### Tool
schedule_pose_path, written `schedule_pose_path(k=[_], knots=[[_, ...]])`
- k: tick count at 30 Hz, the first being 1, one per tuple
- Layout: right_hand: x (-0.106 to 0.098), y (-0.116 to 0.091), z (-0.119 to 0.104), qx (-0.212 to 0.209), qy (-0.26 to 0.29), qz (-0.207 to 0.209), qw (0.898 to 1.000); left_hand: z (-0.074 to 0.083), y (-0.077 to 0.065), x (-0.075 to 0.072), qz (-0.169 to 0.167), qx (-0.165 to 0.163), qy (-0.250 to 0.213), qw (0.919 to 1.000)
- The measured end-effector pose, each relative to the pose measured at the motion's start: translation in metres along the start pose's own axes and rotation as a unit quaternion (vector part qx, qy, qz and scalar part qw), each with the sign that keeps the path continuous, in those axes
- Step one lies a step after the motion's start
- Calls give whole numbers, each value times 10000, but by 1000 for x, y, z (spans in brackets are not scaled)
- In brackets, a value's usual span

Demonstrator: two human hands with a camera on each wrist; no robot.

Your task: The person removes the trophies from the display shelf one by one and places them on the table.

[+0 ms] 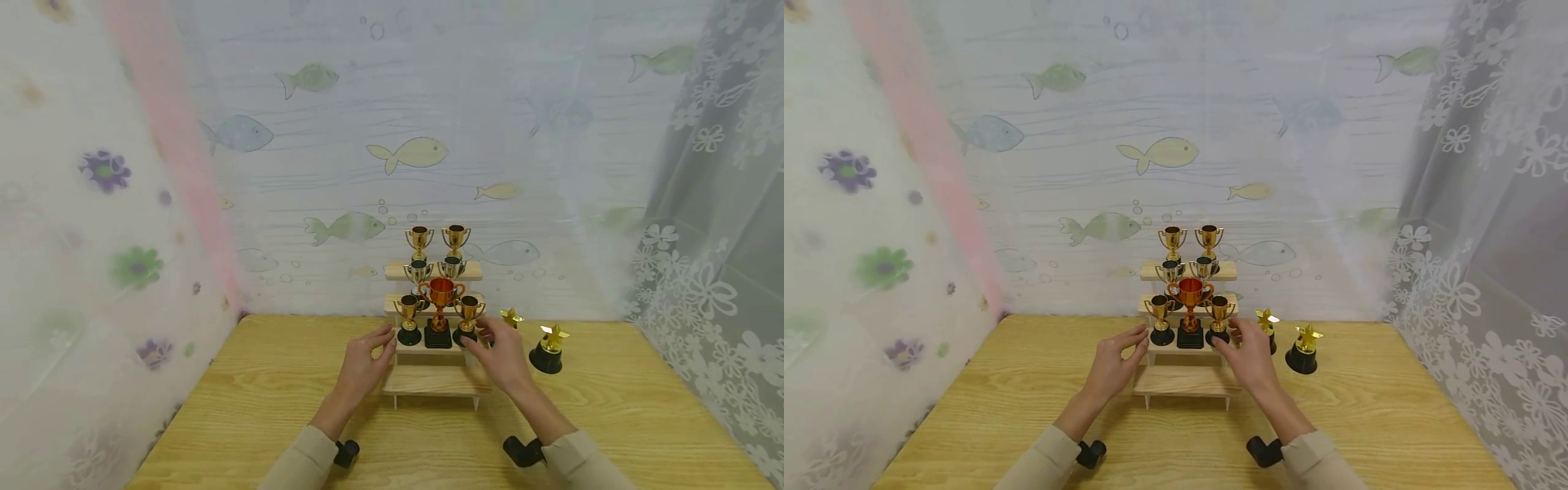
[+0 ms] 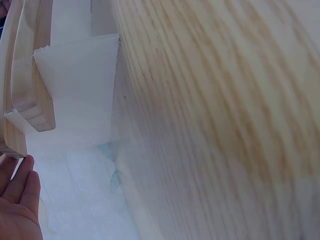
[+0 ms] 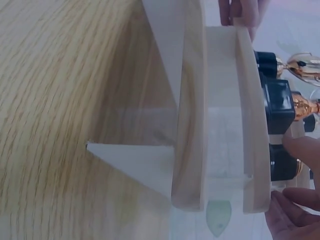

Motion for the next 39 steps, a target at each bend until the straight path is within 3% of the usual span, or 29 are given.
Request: schedule_pose_path(k=[21,39], knots=[[7,6,1,225,-220,111,9994,0,1,1,39,-57,-59,10000],[-4,1,0,-9,-392,53,9992,-1,1,1,24,-68,-90,9999]])
Point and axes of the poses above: each hand's wrist, its own y-axis towards the middle knuckle, its own x-axis out of the palm, z = x × y, the point moved 5 cm from there along y, towards the middle knuckle, and after that the axes turned 12 degrees about x, right-handed, at the moved point
